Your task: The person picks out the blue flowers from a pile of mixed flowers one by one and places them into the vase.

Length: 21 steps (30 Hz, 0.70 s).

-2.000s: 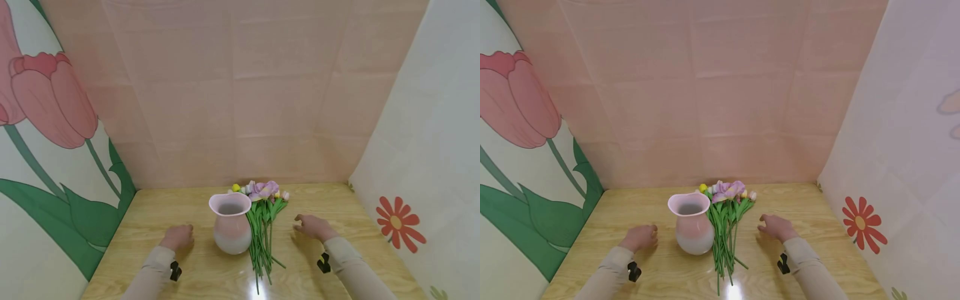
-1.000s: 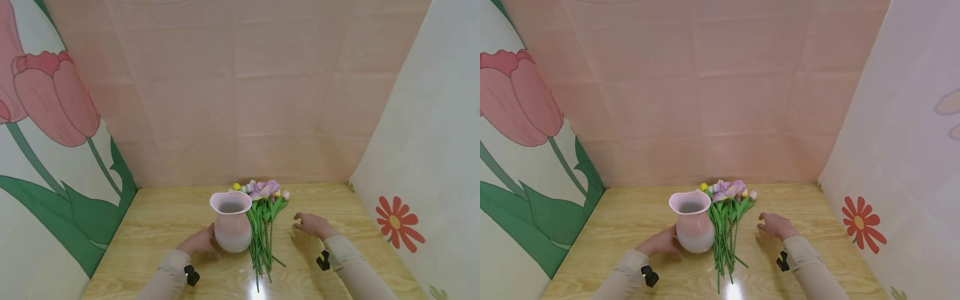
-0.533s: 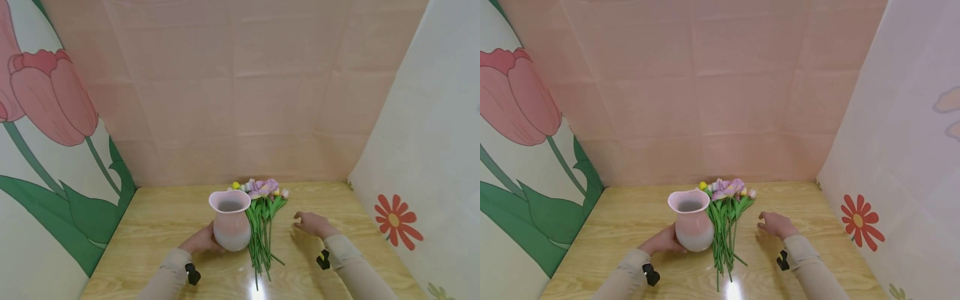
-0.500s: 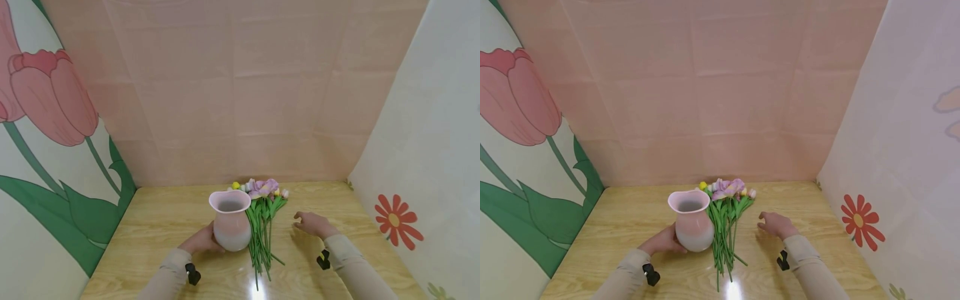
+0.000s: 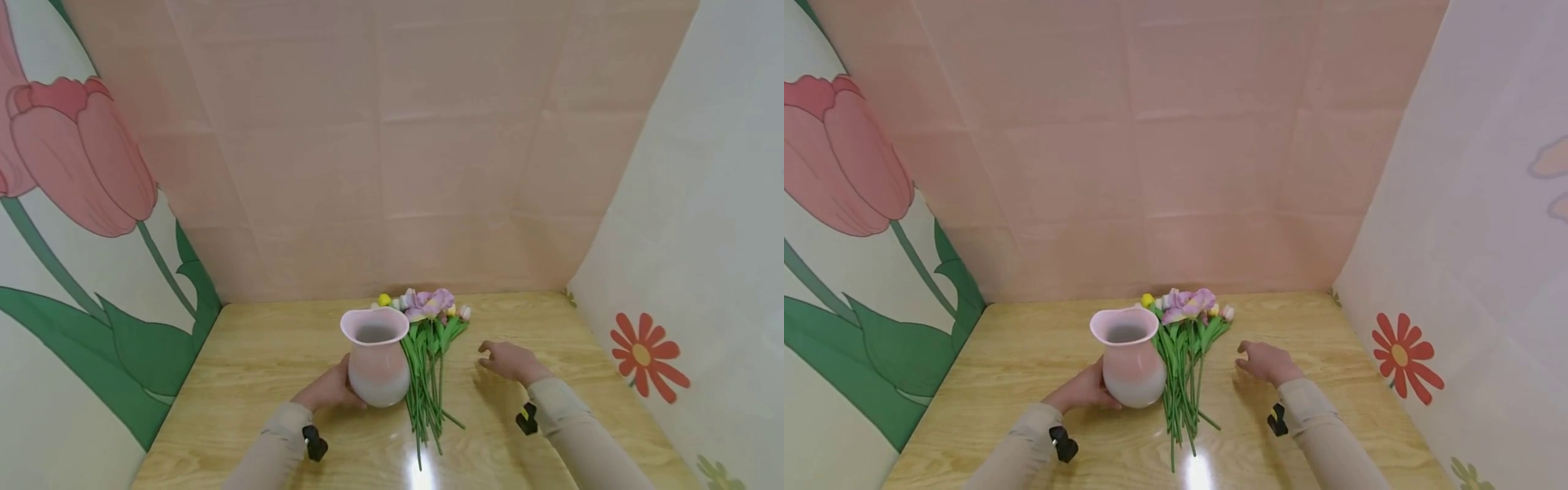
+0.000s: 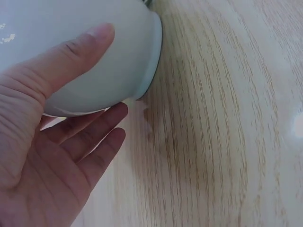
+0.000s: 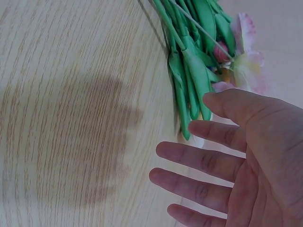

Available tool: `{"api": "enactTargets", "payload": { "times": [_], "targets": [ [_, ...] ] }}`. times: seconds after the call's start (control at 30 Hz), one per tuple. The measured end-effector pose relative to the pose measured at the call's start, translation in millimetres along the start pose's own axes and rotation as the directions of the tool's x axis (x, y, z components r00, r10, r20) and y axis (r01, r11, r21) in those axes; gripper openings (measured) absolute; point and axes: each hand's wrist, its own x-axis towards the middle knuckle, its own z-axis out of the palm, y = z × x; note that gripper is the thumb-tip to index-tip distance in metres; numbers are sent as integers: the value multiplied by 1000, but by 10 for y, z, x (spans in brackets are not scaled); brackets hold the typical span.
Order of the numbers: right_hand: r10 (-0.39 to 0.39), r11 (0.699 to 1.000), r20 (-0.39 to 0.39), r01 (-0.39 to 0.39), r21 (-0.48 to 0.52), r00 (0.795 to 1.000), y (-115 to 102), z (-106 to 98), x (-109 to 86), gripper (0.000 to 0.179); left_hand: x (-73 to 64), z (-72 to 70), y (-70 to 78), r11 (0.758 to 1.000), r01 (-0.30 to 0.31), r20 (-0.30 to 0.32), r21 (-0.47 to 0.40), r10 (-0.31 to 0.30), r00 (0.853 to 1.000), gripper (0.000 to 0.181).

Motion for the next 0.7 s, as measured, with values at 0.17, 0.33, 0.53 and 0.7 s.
{"api": "enactTargets", "payload": {
  "times": [0.17,0.33,0.53,0.7],
  "targets": [
    [-7,1000,-3,7,-1,1000,15,7,13,41,4,-1,12,1000,13,-6,19,-13,1000,95],
    [-6,1000,1,6,7,1000,27,19,22,41,23,-21,20,998,40,6,43,-41,999,96],
    [-26,1000,-11,27,1,1000,-26,16,42,42,24,-23,28,998,45,12,48,-46,999,96],
    [-59,998,-36,59,5,998,-186,-20,47,40,12,-19,29,998,35,11,47,-36,999,97]
  ]
}}
